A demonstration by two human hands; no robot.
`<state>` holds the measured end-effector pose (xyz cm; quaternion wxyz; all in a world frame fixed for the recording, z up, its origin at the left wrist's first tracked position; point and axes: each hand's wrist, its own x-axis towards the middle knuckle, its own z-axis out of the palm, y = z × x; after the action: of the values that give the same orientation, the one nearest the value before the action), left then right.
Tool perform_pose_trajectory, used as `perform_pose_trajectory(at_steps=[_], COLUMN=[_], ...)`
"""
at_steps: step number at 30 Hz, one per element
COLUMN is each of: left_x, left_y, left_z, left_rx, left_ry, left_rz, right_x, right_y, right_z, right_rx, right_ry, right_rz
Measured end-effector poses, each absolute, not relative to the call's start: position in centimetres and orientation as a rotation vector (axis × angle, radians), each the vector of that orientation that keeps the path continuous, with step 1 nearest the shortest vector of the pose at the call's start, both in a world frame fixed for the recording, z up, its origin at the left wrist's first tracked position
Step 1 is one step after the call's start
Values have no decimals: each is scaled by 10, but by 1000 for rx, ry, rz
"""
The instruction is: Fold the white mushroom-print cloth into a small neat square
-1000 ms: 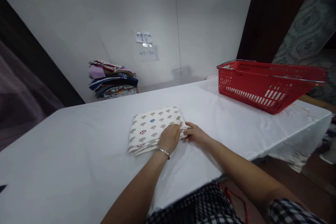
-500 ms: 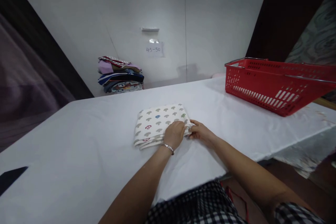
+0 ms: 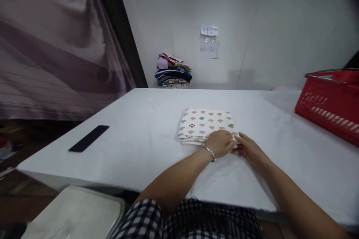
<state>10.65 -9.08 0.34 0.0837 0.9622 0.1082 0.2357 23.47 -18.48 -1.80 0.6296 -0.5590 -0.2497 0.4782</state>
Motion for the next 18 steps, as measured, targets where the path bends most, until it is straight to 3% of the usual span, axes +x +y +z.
perform_pose_trajectory(at_steps=[5,10,13,18], left_x=[77,-2,-41,-47], left_y=[-58,-5,11,5], left_z=[20,31,21,4], left_rx=[2742,2297,1978,1778], left_ry=[535,1195,1450,1355], left_rz=[825,1017,784,450], right_x=[233,234,235,234], right_y=[-187,-185,-183,-182], right_z=[-15,-16,-17,-13], right_rx=[-1301,-1343,-1343,-1367], right_ry=[-591,-569,-581,-587], right_rz=[1086,1086,1111,1129])
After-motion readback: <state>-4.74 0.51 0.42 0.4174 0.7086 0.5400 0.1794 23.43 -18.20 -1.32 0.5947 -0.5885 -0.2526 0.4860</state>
